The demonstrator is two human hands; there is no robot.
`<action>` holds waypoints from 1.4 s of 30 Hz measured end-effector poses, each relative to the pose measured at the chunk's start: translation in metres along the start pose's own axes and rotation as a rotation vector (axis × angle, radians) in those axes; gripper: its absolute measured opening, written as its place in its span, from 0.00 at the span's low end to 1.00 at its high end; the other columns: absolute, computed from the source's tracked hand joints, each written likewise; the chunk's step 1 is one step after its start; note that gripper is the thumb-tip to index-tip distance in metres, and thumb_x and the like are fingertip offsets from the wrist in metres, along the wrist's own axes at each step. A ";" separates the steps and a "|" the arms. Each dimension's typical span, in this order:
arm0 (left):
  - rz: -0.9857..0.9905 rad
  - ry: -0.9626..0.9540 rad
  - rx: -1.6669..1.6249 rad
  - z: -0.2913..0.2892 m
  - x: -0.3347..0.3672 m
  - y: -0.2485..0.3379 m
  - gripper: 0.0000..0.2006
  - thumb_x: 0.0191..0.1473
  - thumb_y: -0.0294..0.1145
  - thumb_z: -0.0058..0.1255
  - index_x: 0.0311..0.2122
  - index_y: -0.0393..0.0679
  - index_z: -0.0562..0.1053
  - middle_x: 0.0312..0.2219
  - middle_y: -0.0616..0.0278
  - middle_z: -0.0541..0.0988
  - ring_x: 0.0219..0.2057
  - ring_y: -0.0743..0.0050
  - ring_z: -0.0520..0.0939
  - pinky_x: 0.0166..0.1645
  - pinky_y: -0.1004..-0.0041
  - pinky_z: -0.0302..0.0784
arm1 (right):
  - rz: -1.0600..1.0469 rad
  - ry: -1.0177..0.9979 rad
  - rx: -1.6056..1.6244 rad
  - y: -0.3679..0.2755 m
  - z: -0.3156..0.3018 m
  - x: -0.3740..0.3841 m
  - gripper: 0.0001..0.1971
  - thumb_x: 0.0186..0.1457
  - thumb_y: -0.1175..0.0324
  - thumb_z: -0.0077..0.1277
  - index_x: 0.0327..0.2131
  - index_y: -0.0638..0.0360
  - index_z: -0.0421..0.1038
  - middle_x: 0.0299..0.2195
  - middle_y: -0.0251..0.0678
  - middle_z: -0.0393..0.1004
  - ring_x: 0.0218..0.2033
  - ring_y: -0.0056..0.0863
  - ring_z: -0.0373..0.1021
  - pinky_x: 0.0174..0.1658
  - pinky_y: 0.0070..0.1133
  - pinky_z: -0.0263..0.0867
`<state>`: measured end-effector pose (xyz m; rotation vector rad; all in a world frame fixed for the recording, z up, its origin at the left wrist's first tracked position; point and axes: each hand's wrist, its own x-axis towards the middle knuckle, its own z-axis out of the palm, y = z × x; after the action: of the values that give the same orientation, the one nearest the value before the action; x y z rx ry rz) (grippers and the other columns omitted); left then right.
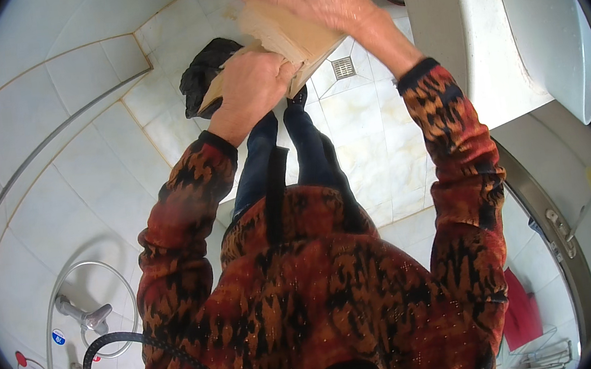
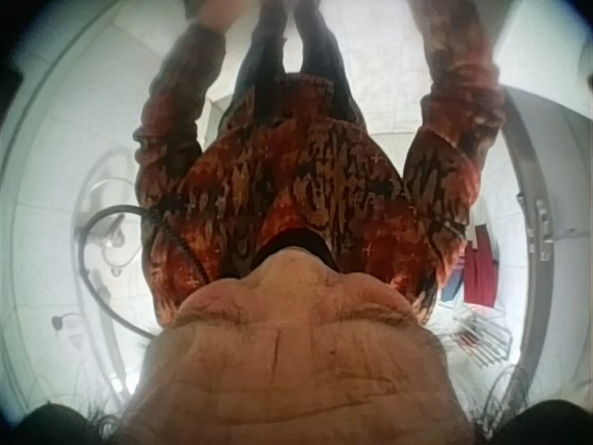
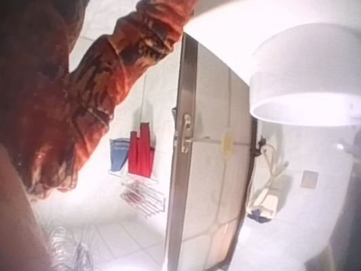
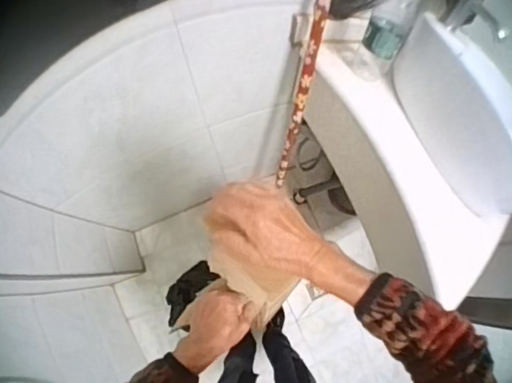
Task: The person washes a metal lid and a black cloth under running water at a bathroom sink, then places the lid on a wall shelf. They then walk to another room, pick up a cardboard box and a black plastic bag, return to the bathroom, and place items into the bag.
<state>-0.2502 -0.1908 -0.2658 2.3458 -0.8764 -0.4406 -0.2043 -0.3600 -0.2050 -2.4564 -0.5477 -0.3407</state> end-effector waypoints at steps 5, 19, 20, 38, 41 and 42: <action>0.236 0.468 -0.285 -0.001 -0.009 -0.005 0.11 0.43 0.38 0.49 0.24 0.40 0.72 0.20 0.54 0.74 0.22 0.51 0.74 0.26 0.61 0.68 | -0.173 -0.221 0.169 -0.045 0.028 -0.033 0.12 0.39 0.64 0.51 0.31 0.53 0.72 0.32 0.33 0.69 0.40 0.30 0.64 0.42 0.25 0.61; -0.051 -0.303 -0.140 0.001 -0.011 -0.024 0.10 0.44 0.37 0.46 0.24 0.42 0.72 0.18 0.50 0.71 0.23 0.49 0.73 0.27 0.63 0.67 | -0.232 -0.731 -0.304 -0.027 0.028 -0.059 0.06 0.39 0.65 0.50 0.21 0.54 0.73 0.24 0.28 0.69 0.35 0.25 0.65 0.49 0.26 0.52; -0.063 -0.306 -0.202 0.006 -0.011 -0.025 0.11 0.45 0.37 0.45 0.24 0.39 0.72 0.18 0.48 0.71 0.23 0.48 0.72 0.27 0.63 0.67 | -0.263 -0.730 -0.291 -0.030 0.035 -0.059 0.05 0.37 0.68 0.49 0.14 0.53 0.72 0.21 0.27 0.70 0.34 0.25 0.65 0.51 0.26 0.52; -0.413 -0.291 -0.228 0.045 -0.018 -0.033 0.16 0.47 0.43 0.39 0.25 0.43 0.76 0.24 0.51 0.75 0.29 0.51 0.75 0.35 0.62 0.70 | -0.063 -0.668 -0.435 -0.045 0.080 -0.117 0.05 0.36 0.71 0.49 0.20 0.55 0.74 0.21 0.27 0.70 0.37 0.25 0.63 0.54 0.35 0.49; -0.528 -0.338 -0.249 0.057 -0.016 -0.037 0.16 0.46 0.44 0.39 0.26 0.45 0.76 0.25 0.52 0.76 0.30 0.51 0.76 0.35 0.62 0.70 | -0.004 -0.650 -0.333 -0.038 0.084 -0.117 0.05 0.37 0.72 0.48 0.20 0.55 0.74 0.20 0.28 0.70 0.36 0.25 0.63 0.54 0.34 0.50; -0.510 -0.328 -0.246 0.061 -0.015 -0.038 0.16 0.46 0.43 0.39 0.26 0.45 0.76 0.25 0.52 0.76 0.30 0.51 0.76 0.35 0.62 0.70 | 0.029 -0.687 -0.304 -0.035 0.082 -0.116 0.05 0.37 0.72 0.48 0.20 0.55 0.74 0.19 0.28 0.70 0.36 0.25 0.63 0.54 0.34 0.51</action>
<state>-0.2723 -0.1832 -0.3353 2.2790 -0.3160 -1.0992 -0.3135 -0.3202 -0.2947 -2.8540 -0.7784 0.4934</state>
